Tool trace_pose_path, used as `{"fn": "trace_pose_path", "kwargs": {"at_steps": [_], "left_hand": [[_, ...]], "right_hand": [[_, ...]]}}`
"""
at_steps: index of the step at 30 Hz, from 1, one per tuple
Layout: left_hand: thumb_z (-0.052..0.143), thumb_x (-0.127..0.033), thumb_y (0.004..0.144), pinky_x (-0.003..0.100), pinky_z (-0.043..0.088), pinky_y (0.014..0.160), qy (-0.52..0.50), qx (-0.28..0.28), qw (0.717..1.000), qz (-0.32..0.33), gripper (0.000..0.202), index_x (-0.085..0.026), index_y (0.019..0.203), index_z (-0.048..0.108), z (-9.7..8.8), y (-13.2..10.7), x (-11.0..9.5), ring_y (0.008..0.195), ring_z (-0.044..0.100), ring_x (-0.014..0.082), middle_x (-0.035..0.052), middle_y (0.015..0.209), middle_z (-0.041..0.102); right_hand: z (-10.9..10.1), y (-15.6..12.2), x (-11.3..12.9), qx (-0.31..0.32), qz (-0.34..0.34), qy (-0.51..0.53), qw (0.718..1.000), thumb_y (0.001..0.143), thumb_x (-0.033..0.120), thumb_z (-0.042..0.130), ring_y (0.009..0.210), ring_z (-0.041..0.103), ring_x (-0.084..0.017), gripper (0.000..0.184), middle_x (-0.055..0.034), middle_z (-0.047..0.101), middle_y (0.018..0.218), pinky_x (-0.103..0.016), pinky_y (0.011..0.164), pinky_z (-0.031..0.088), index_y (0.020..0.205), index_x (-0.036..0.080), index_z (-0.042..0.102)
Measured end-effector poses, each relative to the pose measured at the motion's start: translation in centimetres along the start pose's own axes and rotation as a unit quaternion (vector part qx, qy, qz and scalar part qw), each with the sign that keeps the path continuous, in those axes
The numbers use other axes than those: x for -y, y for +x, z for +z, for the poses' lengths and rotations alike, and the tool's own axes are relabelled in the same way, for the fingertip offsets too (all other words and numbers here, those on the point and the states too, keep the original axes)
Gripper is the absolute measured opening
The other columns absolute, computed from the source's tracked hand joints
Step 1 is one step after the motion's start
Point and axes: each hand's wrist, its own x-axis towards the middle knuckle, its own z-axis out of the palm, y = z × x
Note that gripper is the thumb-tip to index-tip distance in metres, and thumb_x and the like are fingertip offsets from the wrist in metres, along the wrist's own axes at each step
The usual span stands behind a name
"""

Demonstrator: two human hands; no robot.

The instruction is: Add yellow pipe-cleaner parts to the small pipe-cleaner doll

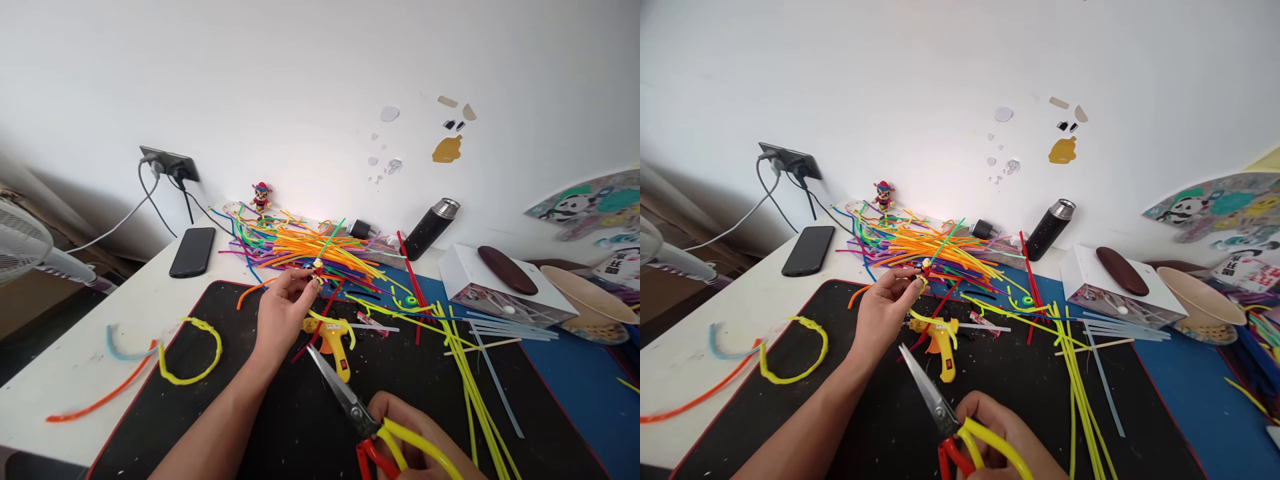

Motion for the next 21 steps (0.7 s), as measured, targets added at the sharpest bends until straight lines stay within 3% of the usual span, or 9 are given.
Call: {"fn": "trace_pose_path", "kwargs": {"at_steps": [3, 6, 8, 13, 18, 21], "left_hand": [[0.076, -0.044, 0.089, 0.026, 0.047, 0.065, 0.011, 0.001, 1.0, 0.003, 0.028, -0.02, 0.104, 0.073, 0.1, 0.0, 0.2, 0.07, 0.068, 0.0169, -0.0003, 0.075, 0.071], [0.076, -0.043, 0.089, 0.025, 0.045, 0.064, 0.019, 0.002, 1.0, 0.002, 0.027, -0.02, 0.104, 0.073, 0.2, 0.0, 0.5, 0.066, 0.064, 0.0151, -0.0017, 0.072, 0.069], [0.076, -0.044, 0.089, 0.025, 0.045, 0.063, 0.02, 0.005, 1.0, 0.003, 0.028, -0.02, 0.103, 0.073, 0.3, 0.0, 0.6, 0.064, 0.062, 0.0146, -0.0022, 0.072, 0.068], [0.077, -0.044, 0.087, 0.026, 0.047, 0.064, 0.025, 0.006, 1.0, -0.006, 0.028, -0.02, 0.101, 0.073, 0.5, 0.0, 0.1, 0.064, 0.062, 0.0151, -0.0024, 0.07, 0.067], [0.076, -0.044, 0.087, 0.026, 0.047, 0.062, 0.044, 0.004, 0.999, -0.002, 0.027, -0.02, 0.1, 0.073, 0.5, -0.1, -0.2, 0.06, 0.061, 0.0144, -0.0029, 0.069, 0.067], [0.075, -0.045, 0.088, 0.026, 0.048, 0.064, 0.045, 0.005, 0.999, 0.0, 0.028, -0.02, 0.102, 0.073, 0.5, -0.1, -0.1, 0.065, 0.066, 0.0163, -0.0018, 0.07, 0.07]], "right_hand": [[0.8, 0.6, 0.9, 0.02, -0.004, -0.013, 1.0, 0.071, 0.057, 0.095, 0.051, 0.04, -0.005, 0.069, 0.0051, 0.058, 0.068, -0.015, 0.047, 0.029, 0.11, 0.021, 0.051], [1.6, 1.7, 1.2, -0.008, -0.015, -0.006, 1.0, 0.071, 0.055, 0.095, 0.053, 0.046, -0.006, 0.07, 0.0029, 0.063, 0.072, -0.015, 0.051, 0.032, 0.112, 0.021, 0.05], [2.0, 2.2, 1.1, 0.01, -0.014, 0.014, 1.0, 0.067, 0.052, 0.097, 0.052, 0.048, -0.005, 0.072, 0.0029, 0.064, 0.071, -0.016, 0.053, 0.033, 0.111, 0.02, 0.051], [2.4, 2.3, 1.6, -0.002, -0.002, 0.004, 1.0, 0.058, 0.052, 0.102, 0.066, 0.066, -0.015, 0.097, -0.0036, 0.073, 0.08, -0.023, 0.063, 0.042, 0.135, 0.017, 0.054], [2.2, 2.6, 1.3, 0.024, -0.052, -0.041, 0.998, 0.068, 0.084, 0.084, 0.065, 0.069, -0.018, 0.086, -0.0078, 0.075, 0.08, -0.025, 0.062, 0.046, 0.119, 0.019, 0.058], [1.9, 3.3, 0.8, 0.027, -0.075, -0.026, 0.997, 0.062, 0.091, 0.08, 0.069, 0.073, -0.023, 0.088, -0.0075, 0.075, 0.078, -0.027, 0.063, 0.049, 0.111, 0.022, 0.056]]}}
